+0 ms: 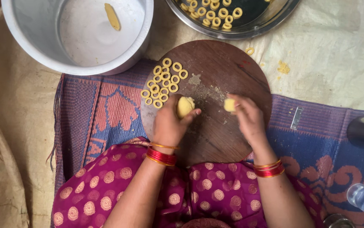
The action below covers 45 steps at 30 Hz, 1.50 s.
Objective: The person rolls a piece of dough into a thin rope on a wooden board, then shapes the rope into small rings by hand. The finished rings are placed on the board alongside previously made ones.
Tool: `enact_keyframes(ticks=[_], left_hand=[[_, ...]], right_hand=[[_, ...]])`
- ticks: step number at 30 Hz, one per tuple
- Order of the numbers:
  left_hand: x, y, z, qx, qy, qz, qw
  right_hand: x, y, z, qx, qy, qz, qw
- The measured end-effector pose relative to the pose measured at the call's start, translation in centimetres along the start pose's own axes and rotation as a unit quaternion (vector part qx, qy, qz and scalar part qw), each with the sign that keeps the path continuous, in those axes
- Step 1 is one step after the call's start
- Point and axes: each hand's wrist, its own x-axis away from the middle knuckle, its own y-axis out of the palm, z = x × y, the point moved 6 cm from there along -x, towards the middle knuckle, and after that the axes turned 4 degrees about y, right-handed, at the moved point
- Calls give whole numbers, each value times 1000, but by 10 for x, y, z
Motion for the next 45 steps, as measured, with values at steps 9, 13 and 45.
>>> enact_keyframes(ticks=[9, 13, 45], left_hand=[[-7, 46, -54, 167, -50, 10, 985], [-3, 56, -57, 391, -201, -81, 895], [-54, -124, -70, 589, 88, 144, 790]], right_hand=[[8, 31, -55, 352, -169, -3, 921], [7, 38, -42, 258, -85, -66, 960], [12, 47, -34, 305, -99, -31, 947]])
